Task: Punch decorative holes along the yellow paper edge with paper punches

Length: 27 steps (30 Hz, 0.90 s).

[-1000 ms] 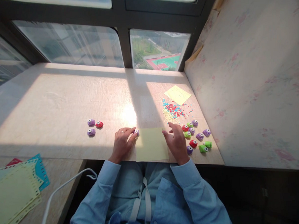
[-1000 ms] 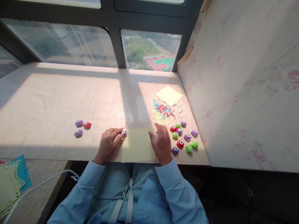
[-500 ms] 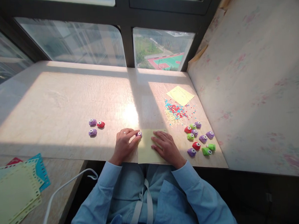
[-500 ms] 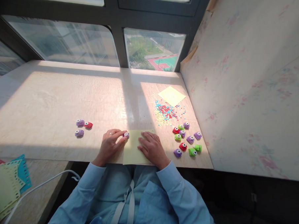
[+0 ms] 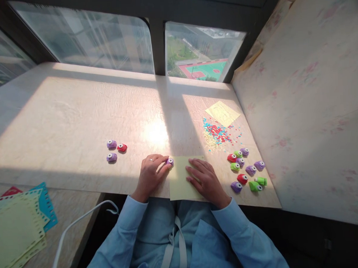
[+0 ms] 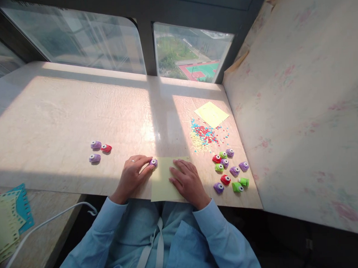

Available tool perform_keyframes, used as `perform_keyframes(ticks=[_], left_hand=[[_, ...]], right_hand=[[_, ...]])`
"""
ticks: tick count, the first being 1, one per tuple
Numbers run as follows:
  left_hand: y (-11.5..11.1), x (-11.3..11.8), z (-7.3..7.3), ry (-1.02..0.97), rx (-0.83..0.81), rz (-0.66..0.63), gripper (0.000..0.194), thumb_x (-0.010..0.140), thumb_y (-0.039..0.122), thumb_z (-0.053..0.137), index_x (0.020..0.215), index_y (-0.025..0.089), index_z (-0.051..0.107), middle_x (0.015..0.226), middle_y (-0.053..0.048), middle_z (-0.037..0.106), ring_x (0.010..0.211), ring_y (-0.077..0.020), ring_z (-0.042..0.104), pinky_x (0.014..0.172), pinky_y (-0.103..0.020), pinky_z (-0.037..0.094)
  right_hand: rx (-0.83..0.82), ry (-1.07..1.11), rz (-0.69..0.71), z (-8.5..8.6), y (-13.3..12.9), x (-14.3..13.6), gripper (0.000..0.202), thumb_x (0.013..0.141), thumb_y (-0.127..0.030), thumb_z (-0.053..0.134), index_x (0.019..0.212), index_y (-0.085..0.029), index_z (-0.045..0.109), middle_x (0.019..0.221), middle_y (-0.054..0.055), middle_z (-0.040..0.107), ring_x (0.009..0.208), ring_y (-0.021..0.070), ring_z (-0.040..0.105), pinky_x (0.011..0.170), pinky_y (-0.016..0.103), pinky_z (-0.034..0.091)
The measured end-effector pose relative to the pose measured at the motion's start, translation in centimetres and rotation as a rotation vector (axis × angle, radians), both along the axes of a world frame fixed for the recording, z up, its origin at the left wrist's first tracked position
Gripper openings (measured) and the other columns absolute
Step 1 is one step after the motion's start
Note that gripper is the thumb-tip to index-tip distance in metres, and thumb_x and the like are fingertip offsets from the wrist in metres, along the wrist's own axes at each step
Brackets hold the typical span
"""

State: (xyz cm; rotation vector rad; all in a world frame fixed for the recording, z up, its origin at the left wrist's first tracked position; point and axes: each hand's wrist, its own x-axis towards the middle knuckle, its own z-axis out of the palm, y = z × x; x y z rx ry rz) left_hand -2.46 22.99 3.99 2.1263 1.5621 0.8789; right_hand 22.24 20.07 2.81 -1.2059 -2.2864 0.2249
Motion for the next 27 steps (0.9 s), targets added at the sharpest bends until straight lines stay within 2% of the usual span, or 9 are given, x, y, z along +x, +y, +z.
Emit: perform_keyframes(ticks=[7, 15, 27], left_hand=[[-0.2, 0.4, 0.1, 0.038, 0.018, 0.039, 0.023, 0.096, 0.035, 0.06, 0.108, 0.022, 0.074, 0.096, -0.007, 0.07, 0.096, -0.0237, 0.061, 0.086, -0.04, 0.043], [-0.5, -0.1, 0.8, -0.018, -0.018, -0.022, 0.02, 0.096, 0.034, 0.06, 0.104, 0.022, 0.074, 0.091, -0.005, 0.068, 0.093, -0.022, 0.06, 0.086, -0.039, 0.043], [-0.1, 0.1, 0.5, 0.009, -0.048, 0.024, 0.023, 0.096, 0.037, 0.06, 0.108, 0.022, 0.073, 0.094, -0.006, 0.071, 0.095, -0.0236, 0.062, 0.087, -0.04, 0.043]], right_hand=[[-0.021, -0.009, -0.008, 0.3, -0.1, -0.1, 0.029, 0.099, -0.031, 0.057, 0.124, -0.019, 0.067, 0.14, 0.013, 0.061, 0.131, 0.03, 0.054, 0.105, 0.051, 0.048], [-0.05, -0.007, -0.024, 0.8, -0.3, -0.2, 0.03, 0.099, -0.029, 0.058, 0.126, -0.02, 0.067, 0.141, 0.014, 0.061, 0.133, 0.0296, 0.053, 0.106, 0.051, 0.047], [-0.092, -0.001, -0.034, 1.2, -0.4, -0.4, 0.031, 0.098, -0.027, 0.058, 0.128, -0.023, 0.065, 0.143, 0.012, 0.06, 0.134, 0.0297, 0.053, 0.107, 0.051, 0.046]])
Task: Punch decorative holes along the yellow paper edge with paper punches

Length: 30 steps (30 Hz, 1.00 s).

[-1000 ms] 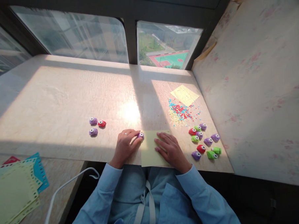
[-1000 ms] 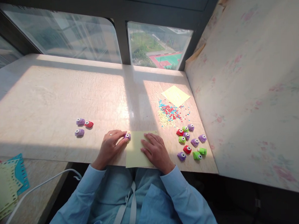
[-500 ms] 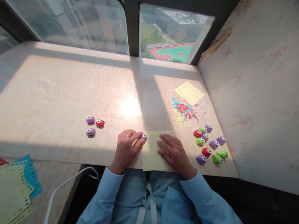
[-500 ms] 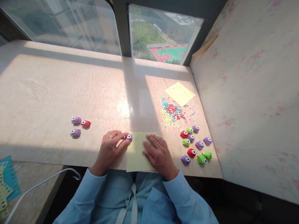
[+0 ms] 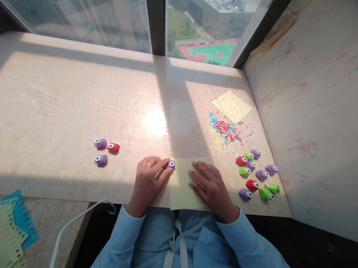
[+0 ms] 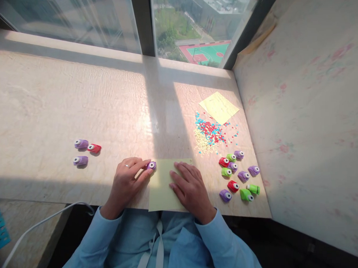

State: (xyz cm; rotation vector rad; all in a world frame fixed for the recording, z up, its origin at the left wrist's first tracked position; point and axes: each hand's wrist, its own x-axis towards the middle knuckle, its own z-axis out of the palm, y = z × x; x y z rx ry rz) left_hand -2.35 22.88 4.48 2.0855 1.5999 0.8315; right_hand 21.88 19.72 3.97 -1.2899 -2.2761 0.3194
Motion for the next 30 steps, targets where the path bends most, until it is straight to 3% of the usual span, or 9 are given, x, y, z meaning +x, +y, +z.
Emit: perform_keyframes(ticks=[7, 24, 30], left_hand=[[-0.06, 0.0, 0.11, -0.002, -0.017, -0.007, 0.022, 0.095, 0.037, 0.061, 0.107, 0.023, 0.074, 0.091, -0.005, 0.071, 0.095, -0.0237, 0.061, 0.088, -0.04, 0.043], [-0.09, 0.05, -0.06, -0.004, -0.027, 0.012, 0.025, 0.096, 0.039, 0.06, 0.11, 0.022, 0.073, 0.095, -0.006, 0.072, 0.097, -0.0248, 0.061, 0.089, -0.042, 0.044], [-0.18, -0.19, 0.11, -0.156, -0.058, 0.08, 0.036, 0.092, 0.046, 0.064, 0.118, 0.021, 0.068, 0.095, -0.005, 0.072, 0.095, -0.0242, 0.064, 0.091, -0.044, 0.046]], right_hand=[[0.01, -0.011, 0.008, -0.01, 0.07, 0.05, 0.03, 0.098, -0.027, 0.059, 0.127, -0.02, 0.065, 0.143, 0.014, 0.059, 0.134, 0.0301, 0.052, 0.106, 0.051, 0.046], [0.002, 0.097, -0.003, 0.21, 0.0, 0.06, 0.037, 0.097, -0.025, 0.06, 0.134, -0.025, 0.062, 0.141, 0.013, 0.06, 0.133, 0.0297, 0.054, 0.106, 0.052, 0.049], [0.019, 0.304, -0.167, 0.53, -0.12, 0.45, 0.036, 0.098, -0.018, 0.057, 0.133, -0.024, 0.06, 0.129, 0.013, 0.066, 0.124, 0.0282, 0.06, 0.102, 0.053, 0.053]])
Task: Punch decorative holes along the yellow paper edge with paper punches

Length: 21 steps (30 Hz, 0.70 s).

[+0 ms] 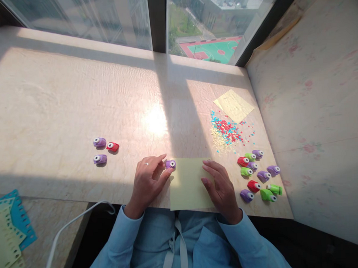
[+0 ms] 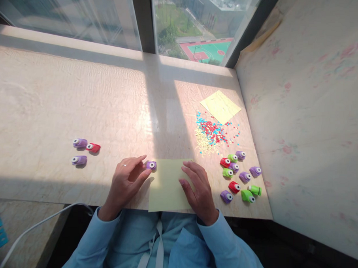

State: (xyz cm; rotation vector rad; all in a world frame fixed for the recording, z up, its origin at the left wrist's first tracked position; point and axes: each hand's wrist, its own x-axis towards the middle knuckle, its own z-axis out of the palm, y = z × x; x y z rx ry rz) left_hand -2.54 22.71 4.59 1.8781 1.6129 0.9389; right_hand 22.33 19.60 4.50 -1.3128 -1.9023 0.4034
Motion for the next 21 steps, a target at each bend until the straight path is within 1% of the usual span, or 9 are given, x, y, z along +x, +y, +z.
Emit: perform_keyframes(ticks=[2, 4, 7, 9, 10, 12, 14, 17, 21], left_hand=[[-0.1, -0.1, 0.1, -0.096, -0.034, 0.042, 0.034, 0.092, 0.045, 0.063, 0.116, 0.021, 0.068, 0.093, -0.005, 0.071, 0.093, -0.0229, 0.064, 0.091, -0.042, 0.049], [-0.2, -0.2, 0.2, -0.215, -0.076, 0.1, 0.034, 0.092, 0.044, 0.062, 0.115, 0.021, 0.068, 0.094, -0.005, 0.07, 0.091, -0.0208, 0.065, 0.086, -0.038, 0.052], [-0.2, -0.5, 0.7, -0.39, -0.133, 0.219, 0.032, 0.09, 0.044, 0.062, 0.109, 0.019, 0.067, 0.09, -0.004, 0.068, 0.079, -0.0168, 0.065, 0.07, -0.031, 0.054], [0.0, -0.7, 1.4, -0.448, -0.21, 0.249, 0.029, 0.089, 0.047, 0.061, 0.093, 0.019, 0.066, 0.077, -0.001, 0.065, 0.066, -0.0146, 0.061, 0.059, -0.027, 0.05], [0.2, -0.8, 1.7, -0.445, -0.264, 0.232, 0.031, 0.089, 0.05, 0.061, 0.083, 0.019, 0.064, 0.069, 0.0, 0.061, 0.06, -0.0138, 0.058, 0.054, -0.026, 0.047], [0.8, -0.8, 2.3, -0.375, -0.371, 0.155, 0.043, 0.089, 0.055, 0.059, 0.065, 0.02, 0.053, 0.057, 0.002, 0.051, 0.052, -0.0122, 0.05, 0.049, -0.026, 0.041], [1.4, -0.6, 2.5, -0.26, -0.406, 0.1, 0.054, 0.089, 0.058, 0.058, 0.054, 0.02, 0.04, 0.052, 0.003, 0.04, 0.049, -0.0109, 0.042, 0.047, -0.026, 0.035], [2.4, -0.2, 2.2, -0.112, -0.402, 0.089, 0.064, 0.088, 0.06, 0.058, 0.05, 0.021, 0.025, 0.049, 0.004, 0.025, 0.047, -0.01, 0.028, 0.043, -0.027, 0.02], [3.6, 0.1, 1.5, -0.079, -0.461, 0.019, 0.069, 0.087, 0.066, 0.057, 0.048, 0.021, 0.021, 0.048, 0.003, 0.019, 0.045, -0.0097, 0.022, 0.042, -0.028, 0.013]], right_hand=[[-0.01, 0.005, -0.002, 0.0, 0.0, 0.0, 0.034, 0.098, -0.019, 0.057, 0.131, -0.024, 0.062, 0.127, 0.012, 0.067, 0.123, 0.0286, 0.061, 0.102, 0.053, 0.053], [-0.009, 0.008, -0.002, 0.0, 0.0, 0.0, 0.032, 0.097, -0.02, 0.058, 0.129, -0.024, 0.064, 0.126, 0.012, 0.068, 0.122, 0.0287, 0.061, 0.102, 0.053, 0.053], [0.002, 0.041, -0.031, 0.0, 0.0, -0.1, 0.03, 0.097, -0.018, 0.057, 0.126, -0.023, 0.065, 0.124, 0.012, 0.069, 0.119, 0.028, 0.063, 0.1, 0.053, 0.054], [0.012, 0.066, -0.054, 0.0, 0.0, 0.0, 0.029, 0.097, -0.017, 0.057, 0.124, -0.023, 0.065, 0.121, 0.012, 0.07, 0.117, 0.0274, 0.064, 0.098, 0.052, 0.055], [0.015, 0.076, -0.062, 0.0, 0.0, 0.0, 0.028, 0.097, -0.017, 0.057, 0.123, -0.023, 0.065, 0.12, 0.011, 0.07, 0.116, 0.0272, 0.064, 0.097, 0.052, 0.055], [0.015, 0.092, -0.068, 0.0, 0.0, 0.0, 0.026, 0.097, -0.016, 0.056, 0.121, -0.023, 0.065, 0.119, 0.011, 0.071, 0.115, 0.0267, 0.064, 0.097, 0.051, 0.055], [0.011, 0.104, -0.068, -0.1, 0.0, 0.1, 0.025, 0.097, -0.016, 0.056, 0.12, -0.022, 0.065, 0.118, 0.011, 0.071, 0.114, 0.026, 0.064, 0.098, 0.051, 0.055], [0.006, 0.122, -0.081, -0.3, 0.1, 0.1, 0.022, 0.098, -0.018, 0.056, 0.118, -0.022, 0.065, 0.117, 0.011, 0.071, 0.114, 0.0252, 0.064, 0.097, 0.049, 0.055], [0.003, 0.137, -0.095, -0.4, 0.1, 0.1, 0.021, 0.099, -0.02, 0.056, 0.116, -0.021, 0.066, 0.116, 0.011, 0.071, 0.113, 0.025, 0.064, 0.097, 0.048, 0.055]])
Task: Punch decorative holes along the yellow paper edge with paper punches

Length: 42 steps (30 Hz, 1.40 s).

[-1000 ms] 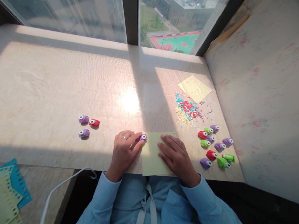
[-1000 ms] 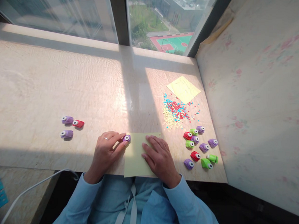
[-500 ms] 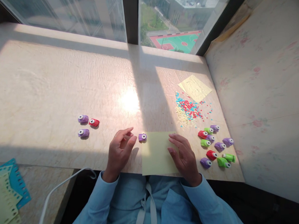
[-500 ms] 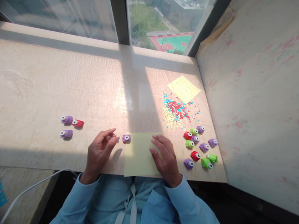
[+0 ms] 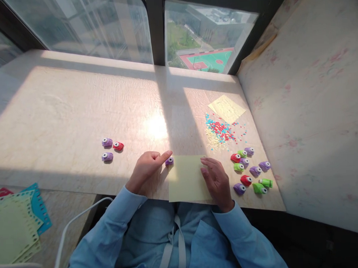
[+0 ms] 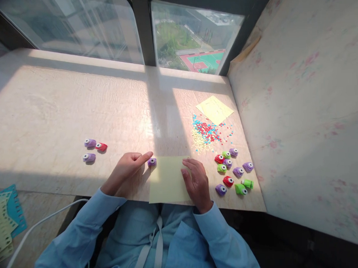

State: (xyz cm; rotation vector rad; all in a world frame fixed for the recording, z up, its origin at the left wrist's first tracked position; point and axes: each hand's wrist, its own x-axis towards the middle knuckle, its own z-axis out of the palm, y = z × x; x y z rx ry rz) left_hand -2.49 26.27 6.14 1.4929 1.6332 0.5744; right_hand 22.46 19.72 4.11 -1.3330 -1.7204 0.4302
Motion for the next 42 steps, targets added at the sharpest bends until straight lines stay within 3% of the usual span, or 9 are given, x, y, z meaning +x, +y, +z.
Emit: perform_keyframes(ticks=[5, 14, 25, 33, 42], left_hand=[[0.6, 0.3, 0.2, -0.04, -0.071, -0.042, 0.067, 0.084, 0.066, 0.059, 0.048, 0.022, 0.024, 0.05, 0.004, 0.019, 0.045, -0.0091, 0.021, 0.044, -0.029, 0.011], [0.9, 0.5, 0.2, -0.091, -0.154, 0.002, 0.062, 0.076, 0.063, 0.067, 0.054, 0.021, 0.027, 0.053, 0.005, 0.025, 0.048, -0.0076, 0.023, 0.046, -0.026, 0.012], [1.0, 0.4, -0.3, -0.059, -0.164, -0.03, 0.062, 0.074, 0.066, 0.067, 0.053, 0.021, 0.029, 0.051, 0.005, 0.026, 0.047, -0.0072, 0.023, 0.046, -0.027, 0.011], [1.1, 0.4, -0.4, -0.09, -0.19, -0.055, 0.06, 0.075, 0.068, 0.066, 0.052, 0.019, 0.041, 0.05, 0.005, 0.026, 0.046, -0.007, 0.023, 0.045, -0.027, 0.011], [0.9, 0.4, -0.4, -0.096, -0.169, -0.047, 0.061, 0.071, 0.068, 0.07, 0.051, 0.019, 0.039, 0.051, 0.005, 0.028, 0.046, -0.0065, 0.025, 0.046, -0.027, 0.012]], right_hand=[[0.019, 0.042, 0.004, -0.3, 0.1, 0.0, 0.019, 0.098, -0.022, 0.057, 0.114, -0.022, 0.067, 0.115, 0.01, 0.071, 0.112, 0.0239, 0.064, 0.097, 0.046, 0.054], [-0.003, 0.074, 0.004, -0.5, 0.3, 0.0, 0.017, 0.098, -0.025, 0.056, 0.109, -0.022, 0.069, 0.112, 0.009, 0.073, 0.109, 0.0235, 0.066, 0.097, 0.044, 0.053], [-0.019, 0.09, 0.011, -0.7, 0.4, 0.1, 0.016, 0.099, -0.027, 0.057, 0.102, -0.022, 0.071, 0.106, 0.009, 0.074, 0.104, 0.0233, 0.067, 0.095, 0.043, 0.053], [-0.024, 0.099, 0.012, -0.7, 0.4, 0.1, 0.018, 0.099, -0.029, 0.056, 0.099, -0.022, 0.072, 0.104, 0.009, 0.074, 0.102, 0.0239, 0.068, 0.093, 0.044, 0.054], [-0.011, 0.031, 0.067, -1.0, 0.5, -0.1, 0.017, 0.099, -0.028, 0.056, 0.103, -0.023, 0.071, 0.105, 0.008, 0.075, 0.102, 0.0245, 0.068, 0.094, 0.045, 0.054]])
